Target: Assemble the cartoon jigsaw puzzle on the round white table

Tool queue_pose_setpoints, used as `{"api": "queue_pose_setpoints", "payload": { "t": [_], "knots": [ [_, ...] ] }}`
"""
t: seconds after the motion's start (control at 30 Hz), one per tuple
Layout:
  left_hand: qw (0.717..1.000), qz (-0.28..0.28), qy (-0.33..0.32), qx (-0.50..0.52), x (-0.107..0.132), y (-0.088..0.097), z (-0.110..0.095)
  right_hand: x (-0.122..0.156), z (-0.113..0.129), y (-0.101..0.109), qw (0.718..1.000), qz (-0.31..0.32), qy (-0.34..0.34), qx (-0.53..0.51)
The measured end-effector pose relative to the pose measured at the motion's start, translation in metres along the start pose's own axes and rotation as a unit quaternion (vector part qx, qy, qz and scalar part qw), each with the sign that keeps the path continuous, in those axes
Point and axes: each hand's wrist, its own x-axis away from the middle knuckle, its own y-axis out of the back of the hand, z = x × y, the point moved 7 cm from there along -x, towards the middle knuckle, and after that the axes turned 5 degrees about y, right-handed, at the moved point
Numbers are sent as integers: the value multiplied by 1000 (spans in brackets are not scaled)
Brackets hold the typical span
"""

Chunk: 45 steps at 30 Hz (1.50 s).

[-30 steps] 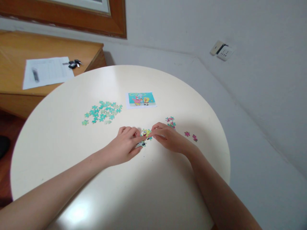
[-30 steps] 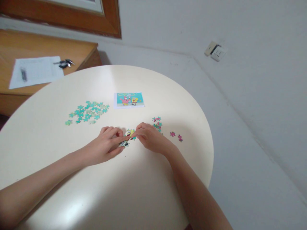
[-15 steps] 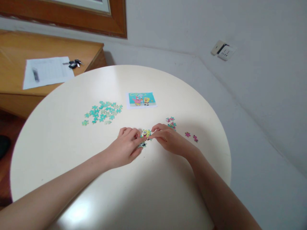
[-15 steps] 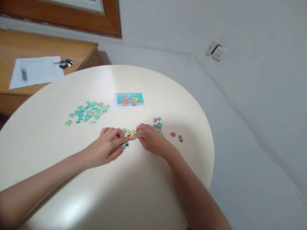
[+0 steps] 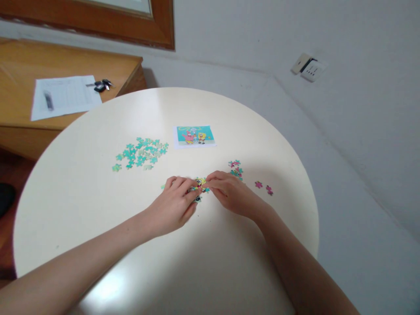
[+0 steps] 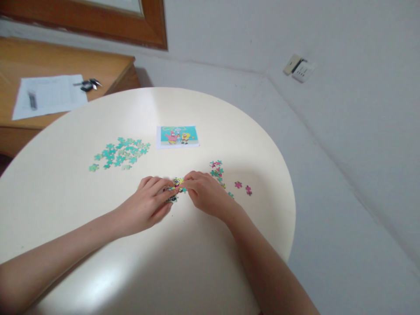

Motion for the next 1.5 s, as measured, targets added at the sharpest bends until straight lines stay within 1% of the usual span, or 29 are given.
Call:
{"api": "queue_pose_setpoints", "payload": {
  "t": [0.3,0.53,0.63,0.7,0.8,0.9,1.0,1.27,1.5],
  "knots": [
    [1000,-9,0,-29,0,-1,-4,1,-1,-9,996,28,-52,65],
    [1000,0,-6,-19,1,-3,-5,2,2,-10,992,41,-66,96],
    [1000,-8,-14,2,1,-3,-5,1,2,-9,995,25,-56,80],
    [1000,-13,-17,15,1,-3,-5,-1,1,-9,998,-1,-41,56],
    [999,-16,-19,26,1,-3,-5,-4,-6,-8,999,-48,-20,2],
    [999,-15,-23,27,1,-3,-5,-2,-15,-8,996,-73,-18,-41],
    [999,-15,-28,31,1,-3,-6,0,-18,-7,996,-71,-16,-57],
    [999,-9,-32,17,1,-1,-8,1,-12,-4,996,-36,2,-83],
    [1000,5,-28,-6,1,-4,-10,1,-19,-7,994,-65,-9,-86]
  ]
}}
